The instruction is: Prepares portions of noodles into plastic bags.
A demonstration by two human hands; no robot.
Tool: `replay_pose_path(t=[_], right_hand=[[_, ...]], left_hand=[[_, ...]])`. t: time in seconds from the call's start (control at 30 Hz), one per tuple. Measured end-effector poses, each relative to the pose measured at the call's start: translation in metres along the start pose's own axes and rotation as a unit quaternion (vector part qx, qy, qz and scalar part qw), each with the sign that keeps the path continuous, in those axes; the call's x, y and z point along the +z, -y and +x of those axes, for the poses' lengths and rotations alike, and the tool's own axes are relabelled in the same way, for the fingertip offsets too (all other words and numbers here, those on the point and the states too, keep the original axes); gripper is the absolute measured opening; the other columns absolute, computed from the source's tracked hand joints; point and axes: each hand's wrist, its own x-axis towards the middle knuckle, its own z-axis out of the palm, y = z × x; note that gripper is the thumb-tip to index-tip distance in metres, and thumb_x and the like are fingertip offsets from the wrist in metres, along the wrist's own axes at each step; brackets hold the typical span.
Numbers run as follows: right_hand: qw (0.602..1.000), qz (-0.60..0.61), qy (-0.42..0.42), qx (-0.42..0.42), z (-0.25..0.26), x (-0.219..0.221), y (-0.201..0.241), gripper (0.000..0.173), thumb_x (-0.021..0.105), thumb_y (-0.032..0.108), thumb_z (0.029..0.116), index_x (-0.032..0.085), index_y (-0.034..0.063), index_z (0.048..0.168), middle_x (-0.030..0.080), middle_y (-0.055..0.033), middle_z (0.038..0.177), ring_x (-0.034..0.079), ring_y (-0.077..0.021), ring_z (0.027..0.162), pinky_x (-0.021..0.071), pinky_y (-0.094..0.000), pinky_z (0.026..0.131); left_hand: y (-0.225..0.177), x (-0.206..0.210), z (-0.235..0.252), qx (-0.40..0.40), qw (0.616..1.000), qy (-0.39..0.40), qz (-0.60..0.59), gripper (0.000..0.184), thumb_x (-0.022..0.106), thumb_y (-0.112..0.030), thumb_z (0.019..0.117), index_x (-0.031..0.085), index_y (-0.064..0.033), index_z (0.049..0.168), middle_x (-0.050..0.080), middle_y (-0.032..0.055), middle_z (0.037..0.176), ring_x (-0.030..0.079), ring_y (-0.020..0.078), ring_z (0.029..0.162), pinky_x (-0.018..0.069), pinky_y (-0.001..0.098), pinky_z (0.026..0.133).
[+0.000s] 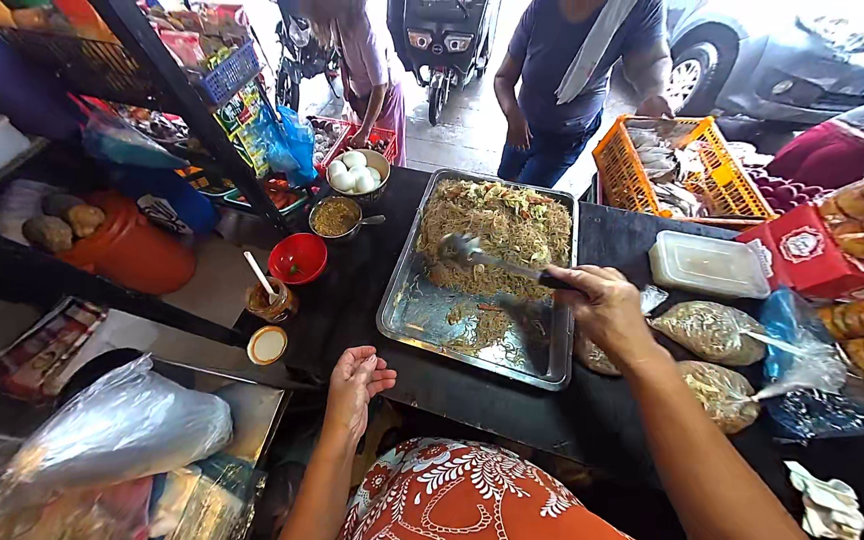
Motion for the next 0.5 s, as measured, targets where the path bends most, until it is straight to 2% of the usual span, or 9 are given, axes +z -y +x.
replay_pose_path(t=[0.13,0.2,0.27,0.33,0.4,0.5], right_hand=[[0.988,-0.029,0.131,0.07,0.0,0.032,0.02,0.035,0.062,0.015,0.1002,0.07,0.0218,0.133,0.071,-0.0122,0.126,0.065,-0.0364,0.119,0.0497,-0.0591,0.101],[0.978,-0.031,0.177,0.108,-0.006,0.026,0.019,0.036,0.058,0.018,0.1028,0.067,0.0238,0.137,0.069,-0.0096,0.132,0.064,-0.0336,0.123,0.0482,-0.0584,0.104],[0.974,-0.031,0.188,0.125,-0.015,0.006,0.009,0.036,0.059,0.018,0.1017,0.069,0.0244,0.136,0.069,-0.0094,0.132,0.064,-0.0332,0.123,0.048,-0.06,0.104],[0.981,-0.058,0.157,0.099,-0.024,-0.018,-0.013,0.034,0.063,0.014,0.0992,0.072,0.0239,0.131,0.071,-0.0114,0.125,0.066,-0.036,0.117,0.0492,-0.0631,0.1],[0.99,-0.104,0.084,0.042,-0.029,-0.042,-0.037,0.033,0.067,0.007,0.095,0.076,0.0209,0.124,0.074,-0.015,0.111,0.068,-0.0409,0.104,0.0505,-0.0655,0.093],[0.99,-0.138,0.005,0.009,-0.026,-0.075,-0.051,0.035,0.07,0.002,0.0924,0.077,0.0186,0.123,0.074,-0.0157,0.11,0.068,-0.0432,0.1,0.0506,-0.0655,0.088]], left_hand=[[0.001,0.006,-0.003,-0.007,1.0,0.015,0.011,0.017,0.046,-0.002,0.1062,0.052,0.0044,0.12,0.069,0.0163,0.09,0.073,0.026,0.072,0.0644,0.0384,0.067],[-0.002,0.005,-0.004,-0.002,1.0,0.019,0.014,0.017,0.045,-0.002,0.1061,0.052,0.0049,0.12,0.069,0.0166,0.09,0.073,0.0261,0.072,0.0643,0.0383,0.067],[-0.003,0.002,-0.002,0.003,1.0,0.016,0.014,0.017,0.046,-0.002,0.106,0.052,0.0052,0.12,0.069,0.0168,0.089,0.073,0.0261,0.071,0.0643,0.0382,0.066],[-0.002,0.0,0.001,0.003,1.0,0.014,0.018,0.017,0.046,-0.002,0.106,0.052,0.0049,0.12,0.069,0.0159,0.089,0.073,0.0251,0.07,0.0642,0.0376,0.066],[0.002,0.0,0.001,-0.003,1.0,0.016,0.023,0.017,0.046,-0.002,0.106,0.052,0.0047,0.12,0.069,0.0153,0.089,0.073,0.0247,0.071,0.0643,0.0376,0.066],[0.005,0.004,0.001,-0.008,0.999,0.025,0.025,0.017,0.046,-0.003,0.1064,0.052,0.0049,0.121,0.068,0.0154,0.089,0.073,0.0248,0.071,0.0643,0.0381,0.067]])
